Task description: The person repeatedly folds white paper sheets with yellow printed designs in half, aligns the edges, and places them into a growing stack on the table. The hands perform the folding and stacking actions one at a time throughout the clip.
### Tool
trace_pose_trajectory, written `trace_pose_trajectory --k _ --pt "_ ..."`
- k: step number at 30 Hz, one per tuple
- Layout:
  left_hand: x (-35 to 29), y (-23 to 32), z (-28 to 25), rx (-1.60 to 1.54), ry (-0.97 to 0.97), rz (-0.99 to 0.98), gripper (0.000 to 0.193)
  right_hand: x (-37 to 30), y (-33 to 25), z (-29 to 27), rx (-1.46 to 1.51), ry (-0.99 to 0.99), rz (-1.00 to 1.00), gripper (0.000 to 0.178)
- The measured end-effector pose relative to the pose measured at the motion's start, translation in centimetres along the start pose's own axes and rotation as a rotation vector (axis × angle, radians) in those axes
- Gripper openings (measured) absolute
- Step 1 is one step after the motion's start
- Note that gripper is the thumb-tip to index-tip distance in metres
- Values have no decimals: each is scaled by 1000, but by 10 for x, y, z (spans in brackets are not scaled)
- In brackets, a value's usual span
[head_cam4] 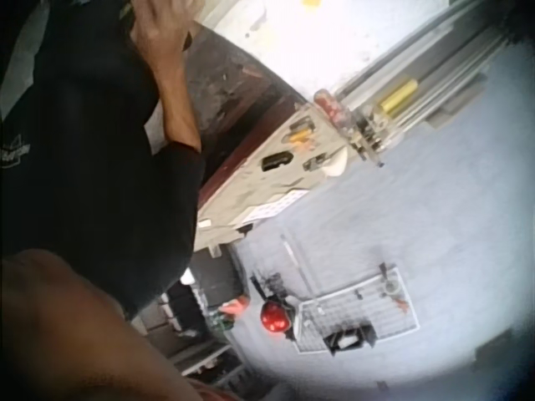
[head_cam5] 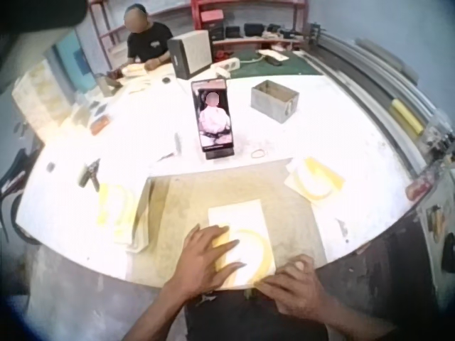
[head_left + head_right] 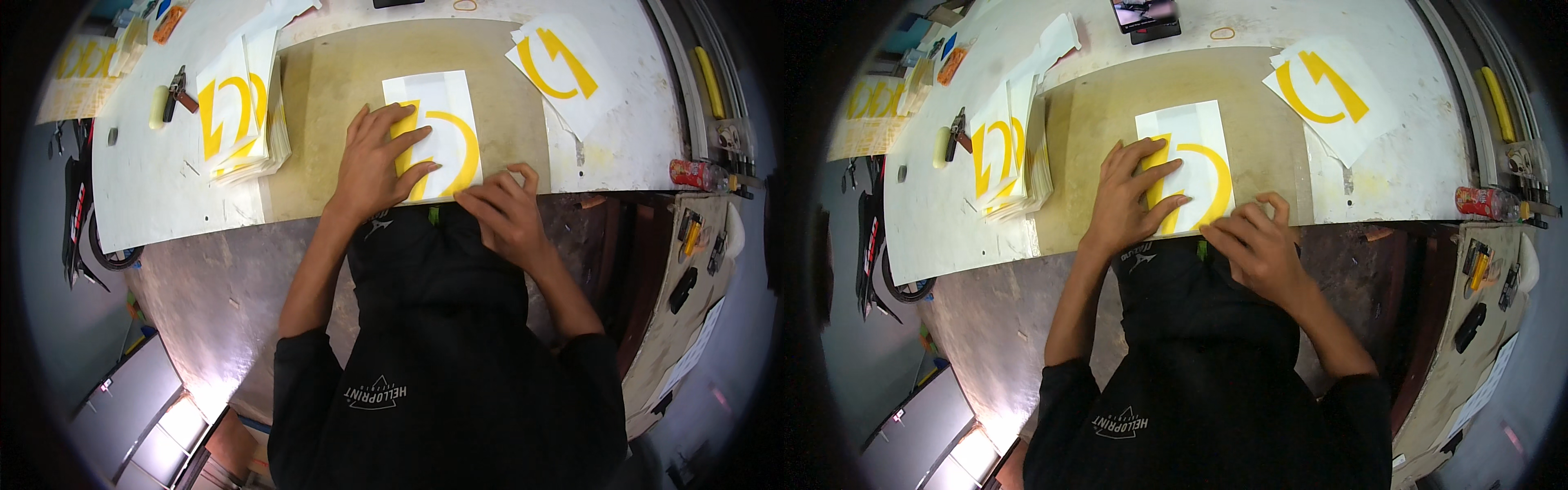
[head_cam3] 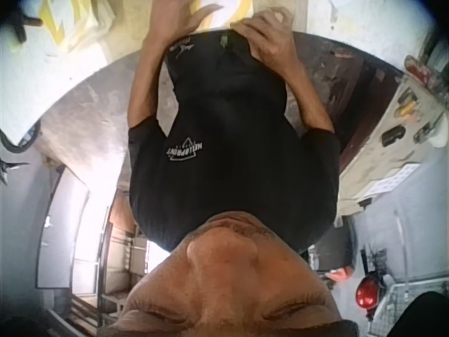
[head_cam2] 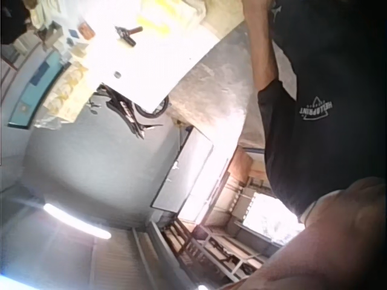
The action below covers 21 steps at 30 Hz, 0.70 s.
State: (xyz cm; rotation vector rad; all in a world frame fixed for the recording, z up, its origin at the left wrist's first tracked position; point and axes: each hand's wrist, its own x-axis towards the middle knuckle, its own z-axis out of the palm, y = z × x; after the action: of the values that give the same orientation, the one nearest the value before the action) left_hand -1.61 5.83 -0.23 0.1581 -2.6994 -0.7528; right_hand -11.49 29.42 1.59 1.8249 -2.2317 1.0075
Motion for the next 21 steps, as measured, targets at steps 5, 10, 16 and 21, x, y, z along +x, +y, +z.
trace_pose_trajectory --k 5,10,16,21 --pt "3 -5 -9 -16 -128 30 61 15 18 23 67 -26 37 44" --pt "-1 1 -16 0 -187 44 76 -10 36 3 -27 35 196 39" --pt "-10 30 -12 -82 -168 119 63 -38 57 -11 -261 222 438 33" --pt "-19 32 -3 -328 -86 2 33 -9 61 -14 -469 277 423 35"
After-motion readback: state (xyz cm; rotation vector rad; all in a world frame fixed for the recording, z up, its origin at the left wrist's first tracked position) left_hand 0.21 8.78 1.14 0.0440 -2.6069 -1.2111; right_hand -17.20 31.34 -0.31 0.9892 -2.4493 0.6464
